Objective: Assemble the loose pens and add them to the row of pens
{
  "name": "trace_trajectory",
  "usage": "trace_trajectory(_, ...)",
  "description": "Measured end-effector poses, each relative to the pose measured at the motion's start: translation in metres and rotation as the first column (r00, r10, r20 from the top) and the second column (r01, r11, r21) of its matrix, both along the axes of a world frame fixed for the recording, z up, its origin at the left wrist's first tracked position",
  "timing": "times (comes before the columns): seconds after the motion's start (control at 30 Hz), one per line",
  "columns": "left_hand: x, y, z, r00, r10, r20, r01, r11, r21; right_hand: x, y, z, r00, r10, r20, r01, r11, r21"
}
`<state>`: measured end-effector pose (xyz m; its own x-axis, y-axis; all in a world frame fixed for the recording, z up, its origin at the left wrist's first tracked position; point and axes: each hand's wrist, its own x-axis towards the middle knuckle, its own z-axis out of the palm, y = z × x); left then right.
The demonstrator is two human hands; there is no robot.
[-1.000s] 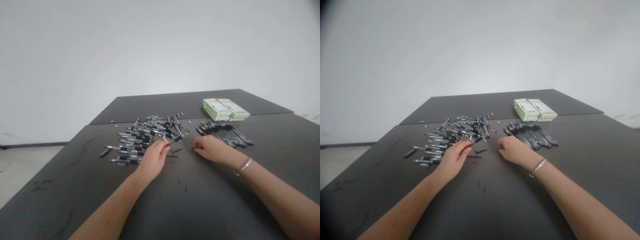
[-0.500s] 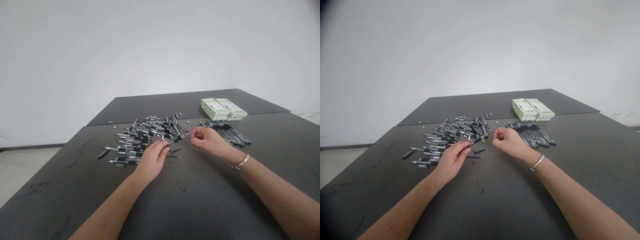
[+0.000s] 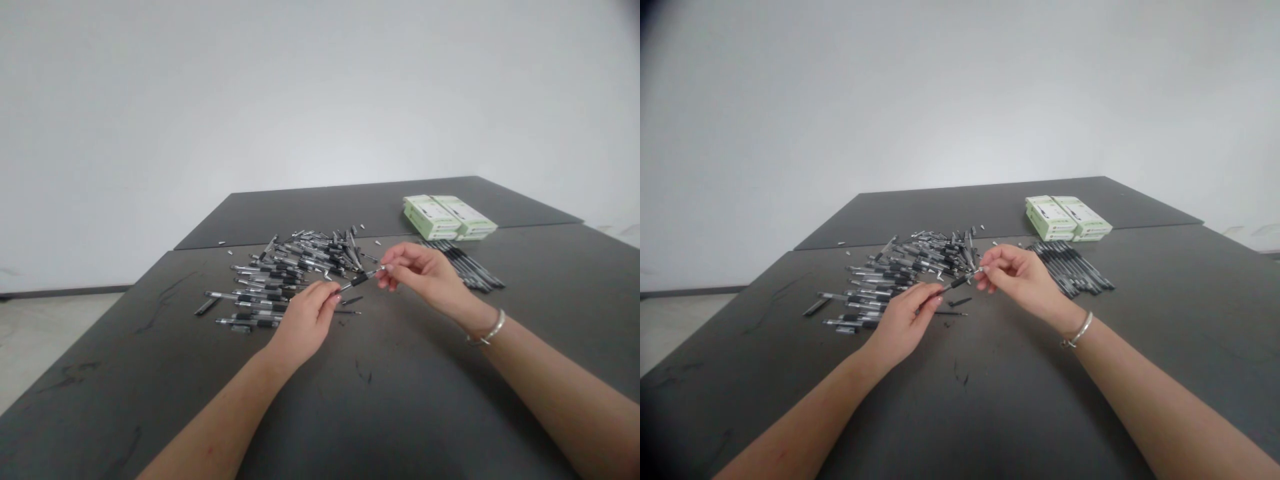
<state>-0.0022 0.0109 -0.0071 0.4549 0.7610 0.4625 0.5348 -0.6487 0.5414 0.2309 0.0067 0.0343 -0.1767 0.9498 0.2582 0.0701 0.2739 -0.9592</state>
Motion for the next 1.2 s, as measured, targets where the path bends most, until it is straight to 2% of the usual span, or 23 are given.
trace_trajectory(0.4, 0.0003, -0.0001, -0.0006, 1.0, -0.007, 0.004, 0.007, 1.0, 0.005, -0.0007, -0.0029, 0.0016, 0.996, -0.012, 0.093, 0.01, 1.0, 0.02)
trace_trajectory(0.67, 0.0007, -0.0007, 0.0009, 1.0, -0.008, -0.009, 0.008, 1.0, 0.012, -0.0043, -0.0041, -0.0037, 0.987, 0.029, 0.157, -0.029, 1.0, 0.0)
trace_trajectory(0.9, 0.0, -0.0012, 0.0006, 1.0, -0.019, 0.015, 0.019, 1.0, 0.02, -0.0022, -0.0029, -0.0062, 0.974, 0.015, 0.225, -0.021, 1.0, 0.024)
trace_trajectory(1.03, -0.0002, -0.0018, 0.0019, 0.999, -0.025, 0.031, 0.024, 0.999, 0.034, 0.0012, -0.0027, -0.0068, 0.931, -0.012, 0.365, -0.023, 0.996, 0.091)
trace_trajectory(1.2, -0.0001, -0.002, 0.0026, 0.999, -0.029, 0.031, 0.028, 0.999, 0.039, -0.0003, -0.005, -0.0023, 0.837, -0.048, 0.545, -0.029, 0.991, 0.132)
